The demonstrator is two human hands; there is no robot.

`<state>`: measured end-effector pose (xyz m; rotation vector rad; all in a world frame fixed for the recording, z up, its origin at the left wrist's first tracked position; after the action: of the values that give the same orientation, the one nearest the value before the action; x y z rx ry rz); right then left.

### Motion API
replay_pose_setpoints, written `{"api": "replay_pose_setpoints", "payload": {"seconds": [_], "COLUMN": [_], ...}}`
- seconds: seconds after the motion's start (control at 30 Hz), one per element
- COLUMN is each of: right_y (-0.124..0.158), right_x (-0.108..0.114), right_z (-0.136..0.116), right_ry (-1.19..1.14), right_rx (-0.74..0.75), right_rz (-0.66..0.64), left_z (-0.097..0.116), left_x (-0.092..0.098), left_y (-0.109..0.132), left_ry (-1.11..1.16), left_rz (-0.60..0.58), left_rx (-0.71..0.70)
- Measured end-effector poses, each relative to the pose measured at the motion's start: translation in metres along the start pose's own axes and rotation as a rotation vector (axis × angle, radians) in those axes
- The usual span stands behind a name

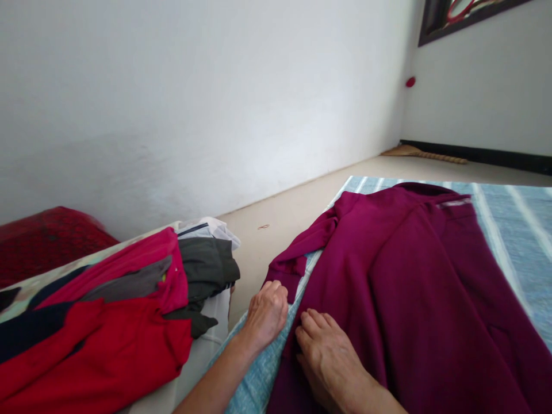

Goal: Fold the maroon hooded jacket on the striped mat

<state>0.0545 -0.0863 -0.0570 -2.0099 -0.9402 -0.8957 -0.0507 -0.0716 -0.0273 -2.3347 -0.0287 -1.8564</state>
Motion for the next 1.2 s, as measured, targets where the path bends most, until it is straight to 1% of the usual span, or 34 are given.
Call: {"api": "replay_pose_setpoints", "payload": {"seconds": [0.07, 0.2, 0.27, 0.3, 0.37, 0.5, 0.57, 0.63, 0.73, 0.83, 1.03, 1.2], "right_y": [0.001, 0.002, 0.002, 0.001, 0.001, -0.001, -0.001, -0.002, -0.001, -0.001, -0.002, -0.001], "right_x": [0.000, -0.001, -0.001, -0.001, 0.001, 0.003, 0.003, 0.002, 0.001, 0.002, 0.007, 0.008], "right_z": [0.000, 0.001, 0.002, 0.002, 0.002, 0.001, 0.001, 0.001, 0.001, 0.001, -0.001, 0.000], "right_ry": [-0.002, -0.019, -0.024, -0.029, -0.042, -0.062, -0.066, -0.065, -0.053, -0.051, -0.072, -0.093], "right_rx": [0.003, -0.003, -0.006, -0.008, -0.015, -0.047, -0.056, -0.057, -0.051, -0.046, -0.053, -0.062], "right_rz": [0.015, 0.018, 0.006, -0.004, -0.035, -0.100, -0.113, -0.113, -0.095, -0.087, -0.144, -0.144], "left_z": [-0.015, -0.063, -0.079, -0.081, -0.074, -0.033, -0.016, -0.006, -0.003, -0.001, 0.004, 0.010], "left_x": [0.006, 0.024, 0.027, 0.026, 0.022, 0.012, 0.007, 0.004, 0.002, 0.000, -0.001, 0.000], "left_y": [0.001, 0.006, 0.010, 0.011, 0.012, 0.010, 0.006, 0.002, -0.001, -0.002, -0.001, -0.001], "left_ry": [0.088, 0.216, 0.247, 0.261, 0.301, 0.348, 0.293, 0.204, 0.085, 0.014, -0.030, -0.061], "left_rz": [0.065, 0.204, 0.210, 0.196, 0.144, 0.030, -0.020, -0.051, -0.059, -0.077, -0.104, -0.089], "left_rx": [0.044, 0.204, 0.254, 0.259, 0.218, 0.069, 0.035, 0.026, 0.018, -0.010, -0.065, -0.109]}}
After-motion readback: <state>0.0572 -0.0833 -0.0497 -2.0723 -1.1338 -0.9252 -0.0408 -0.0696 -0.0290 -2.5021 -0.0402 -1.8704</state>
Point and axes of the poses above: each hand's wrist, its own y-axis away from the middle knuckle, its own x-axis out of the back of the hand, z = x × y, the point moved 8 cm from there along -y, towards the middle knuckle, and after that the axes turned 4 degrees about -y, right-handed, at the moved point
